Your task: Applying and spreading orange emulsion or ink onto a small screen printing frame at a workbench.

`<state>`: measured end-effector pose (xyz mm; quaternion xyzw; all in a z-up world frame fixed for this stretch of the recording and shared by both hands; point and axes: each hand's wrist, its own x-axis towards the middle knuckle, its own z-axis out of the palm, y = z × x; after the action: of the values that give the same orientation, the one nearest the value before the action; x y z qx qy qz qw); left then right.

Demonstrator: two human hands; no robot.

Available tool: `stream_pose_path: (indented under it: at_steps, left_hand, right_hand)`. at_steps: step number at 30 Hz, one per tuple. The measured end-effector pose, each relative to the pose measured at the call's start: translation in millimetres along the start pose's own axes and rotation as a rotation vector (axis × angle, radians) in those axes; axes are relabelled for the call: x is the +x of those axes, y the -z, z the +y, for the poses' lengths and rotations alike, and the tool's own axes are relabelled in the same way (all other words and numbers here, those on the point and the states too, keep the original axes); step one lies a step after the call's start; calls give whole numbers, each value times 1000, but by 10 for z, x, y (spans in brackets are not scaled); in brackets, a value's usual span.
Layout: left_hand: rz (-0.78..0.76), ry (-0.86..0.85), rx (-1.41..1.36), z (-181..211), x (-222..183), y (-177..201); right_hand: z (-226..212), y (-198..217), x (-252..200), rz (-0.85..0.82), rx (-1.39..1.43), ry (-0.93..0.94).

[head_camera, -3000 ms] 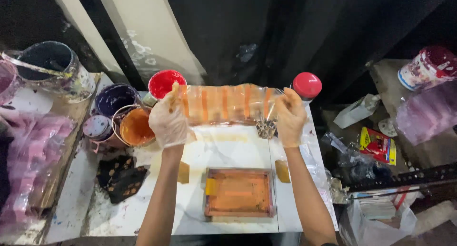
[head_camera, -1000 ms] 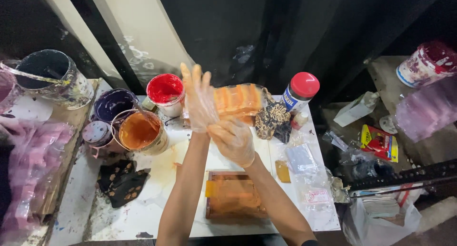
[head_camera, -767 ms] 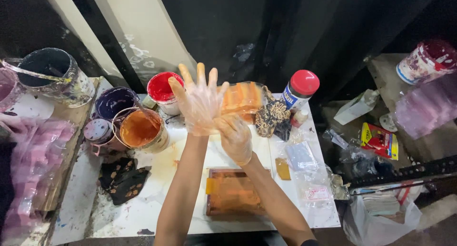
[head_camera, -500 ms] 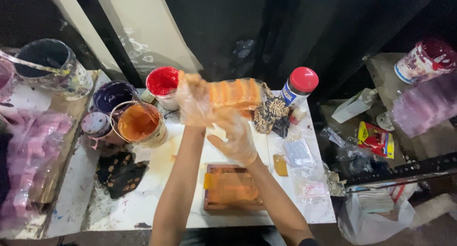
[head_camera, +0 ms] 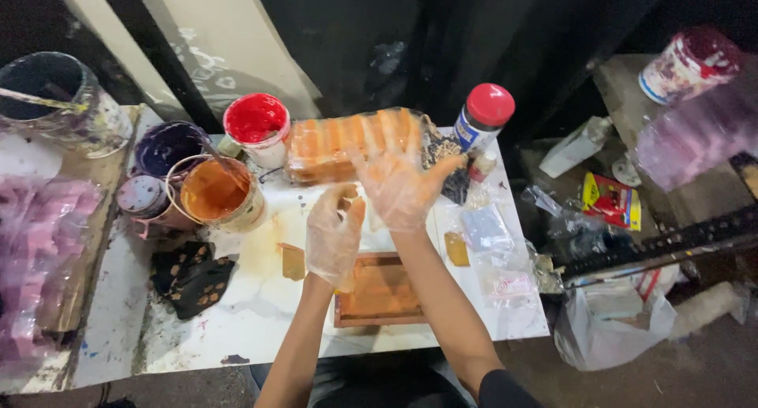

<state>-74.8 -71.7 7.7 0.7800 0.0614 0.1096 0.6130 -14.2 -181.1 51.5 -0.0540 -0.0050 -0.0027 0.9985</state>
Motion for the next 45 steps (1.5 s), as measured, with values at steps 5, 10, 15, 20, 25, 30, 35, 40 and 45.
stream_pose_path:
  at_steps: [5,10,15,20,25,30,35,40,45]
  left_hand:
    - [-266,78,305,-581,39,-180]
    - [-587,-208,456,-457,49,-105]
    - [-584,-117,454,-784,53,-601]
    - [-411,-68,317,-531,-147,-1147]
    - [-286,-4,55,-626,-246,-1783]
    - [-236,100,-164,-641,-171,-2034]
    - [-192,251,-90,-81,-172,-1992]
    - [-672,-261,1251,-293,-14,-2196]
    - [-527,192,934,-453,70,-2278]
  right_hand:
    - [28,280,-3,-131,101,-64]
    - [-216,587,21,-524,-43,-170]
    - [-731,1024,95,6,-405,62]
    - [-1608,1207,-299,166,-557,276]
    - [-2274,1116,-683,435,-937,510]
    - [-2767,1353,-766,706,-1107,558]
    - [-2875,1691,-833,739,-1750,341]
    - [-2813,1743,-834,555,-2251,112]
    - [-2700,1526,-660,627,-2309,-161]
